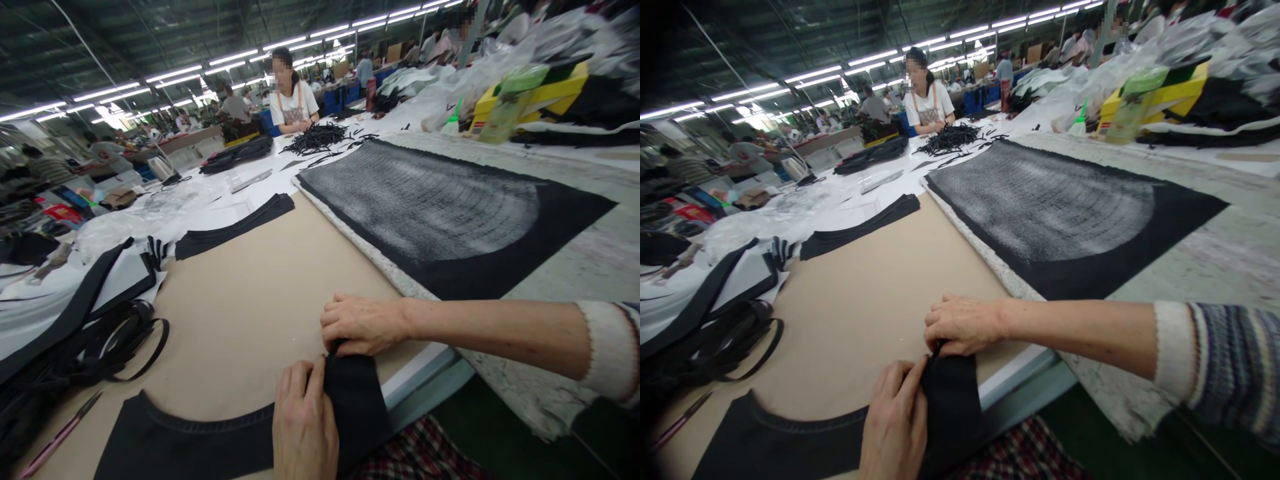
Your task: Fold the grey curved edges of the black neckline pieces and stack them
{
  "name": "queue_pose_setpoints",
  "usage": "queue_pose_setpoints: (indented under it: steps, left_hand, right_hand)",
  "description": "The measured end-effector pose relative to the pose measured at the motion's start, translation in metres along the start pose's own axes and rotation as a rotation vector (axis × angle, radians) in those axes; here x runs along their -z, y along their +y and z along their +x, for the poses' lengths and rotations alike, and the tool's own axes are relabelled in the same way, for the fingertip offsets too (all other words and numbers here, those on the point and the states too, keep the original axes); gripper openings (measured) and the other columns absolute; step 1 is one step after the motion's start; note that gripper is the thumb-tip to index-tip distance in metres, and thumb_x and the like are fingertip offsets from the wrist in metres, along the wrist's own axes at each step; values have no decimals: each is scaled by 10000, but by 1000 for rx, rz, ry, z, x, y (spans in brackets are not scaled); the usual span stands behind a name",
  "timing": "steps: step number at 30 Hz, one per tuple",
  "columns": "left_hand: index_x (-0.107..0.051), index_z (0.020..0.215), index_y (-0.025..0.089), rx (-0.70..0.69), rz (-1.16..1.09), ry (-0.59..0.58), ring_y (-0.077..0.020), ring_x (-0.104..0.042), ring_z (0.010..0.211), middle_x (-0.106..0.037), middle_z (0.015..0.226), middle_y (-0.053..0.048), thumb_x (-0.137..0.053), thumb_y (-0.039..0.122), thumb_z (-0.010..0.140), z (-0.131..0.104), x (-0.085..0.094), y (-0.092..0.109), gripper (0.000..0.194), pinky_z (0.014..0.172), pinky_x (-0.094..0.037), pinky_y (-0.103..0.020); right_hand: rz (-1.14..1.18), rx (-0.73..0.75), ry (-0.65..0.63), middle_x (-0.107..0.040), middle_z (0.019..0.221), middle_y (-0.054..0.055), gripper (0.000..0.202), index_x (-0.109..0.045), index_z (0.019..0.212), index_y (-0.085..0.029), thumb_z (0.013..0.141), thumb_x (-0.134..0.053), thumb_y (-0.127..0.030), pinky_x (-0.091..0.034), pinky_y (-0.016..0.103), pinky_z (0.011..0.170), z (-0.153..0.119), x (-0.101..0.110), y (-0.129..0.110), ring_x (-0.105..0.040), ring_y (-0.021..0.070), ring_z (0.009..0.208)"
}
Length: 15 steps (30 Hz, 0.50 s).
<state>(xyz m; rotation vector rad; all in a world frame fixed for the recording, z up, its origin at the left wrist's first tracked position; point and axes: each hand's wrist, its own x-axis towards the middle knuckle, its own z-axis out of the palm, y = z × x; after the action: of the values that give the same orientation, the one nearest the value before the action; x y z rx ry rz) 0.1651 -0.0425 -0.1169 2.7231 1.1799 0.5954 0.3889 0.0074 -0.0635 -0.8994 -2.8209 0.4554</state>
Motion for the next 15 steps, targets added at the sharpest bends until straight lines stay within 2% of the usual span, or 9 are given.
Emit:
queue_pose_setpoints:
  steps: [6,12,15]
  left_hand:
    - [-543,1231,191,-54,90,7,-192,-523,846,-569,951,-51,-411,72,867,3,0,4,405,752,-459,-342]
    - [-533,1248,116,-175,294,19,-230,-497,903,-595,994,-72,-443,23,788,1,0,8,478,810,-424,-383]
    - [-541,1228,94,-216,299,-6,-214,-509,886,-604,985,-63,-470,45,791,3,2,7,445,810,-434,-362]
  right_hand:
    - [-36,14,23,-629,907,11,101,-620,927,-204,837,-636,-246,-281,323,677,-3,-3,0,-530,175,893]
    - [-114,90,84,-618,866,2,79,-588,863,-210,902,-535,-254,-271,332,711,-9,-9,2,-499,167,839]
    - [-142,103,99,-614,858,1,89,-575,842,-208,903,-532,-256,-265,334,720,-10,-11,2,-488,165,823]
